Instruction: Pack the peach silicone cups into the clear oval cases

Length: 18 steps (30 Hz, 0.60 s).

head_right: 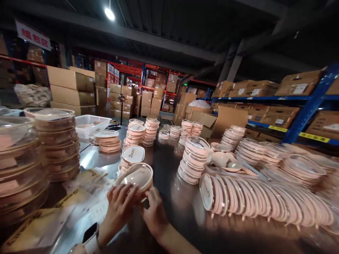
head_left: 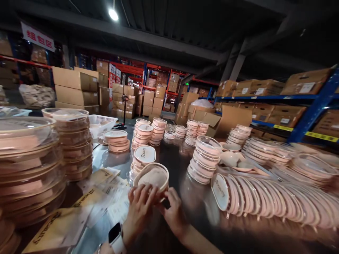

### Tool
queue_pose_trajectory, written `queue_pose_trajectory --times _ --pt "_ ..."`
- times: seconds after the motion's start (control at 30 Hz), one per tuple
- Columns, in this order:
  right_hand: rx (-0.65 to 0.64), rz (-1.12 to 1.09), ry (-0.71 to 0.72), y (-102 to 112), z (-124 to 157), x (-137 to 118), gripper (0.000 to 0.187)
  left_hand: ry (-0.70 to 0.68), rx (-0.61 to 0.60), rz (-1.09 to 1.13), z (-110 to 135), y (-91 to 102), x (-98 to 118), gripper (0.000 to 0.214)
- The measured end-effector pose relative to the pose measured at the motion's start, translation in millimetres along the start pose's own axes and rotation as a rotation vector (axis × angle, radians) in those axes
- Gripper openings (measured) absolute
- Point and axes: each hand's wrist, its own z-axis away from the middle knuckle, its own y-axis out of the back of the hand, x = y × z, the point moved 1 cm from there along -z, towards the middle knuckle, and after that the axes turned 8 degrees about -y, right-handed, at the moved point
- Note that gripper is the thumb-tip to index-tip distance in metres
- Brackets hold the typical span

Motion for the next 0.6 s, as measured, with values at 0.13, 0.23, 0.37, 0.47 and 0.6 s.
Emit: queue_pose_trajectory --times 0.13,0.23,0.37,0.47,0.6 --pt "0.0 0.08 0.067 -3.7 3.6 -8.4 0.017 -0.031 -0.066 0.009 -0.1 4.0 6.0 0.05" --pt "0.004 0.144 0.095 -6.1 5.2 -13.5 0.014 -0.052 -0.085 -0.01 3.0 3.1 6.7 0.05" --pt "-0.038 0.276 0.021 -6.7 7.8 -9.8 0.006 -0.087 -0.132 0.011 8.8 -1.3 7.5 0.053" --pt "-0.119 0.394 -0.018 -5.6 10.5 -6.1 0.018 -0.079 -0.154 0.034 9.0 -3.9 9.6 0.055" --pt "-0.287 0.569 -0.094 -9.7 16.7 -8.9 0.03 -0.027 -0.088 0.057 3.3 -4.8 11.7 0.051"
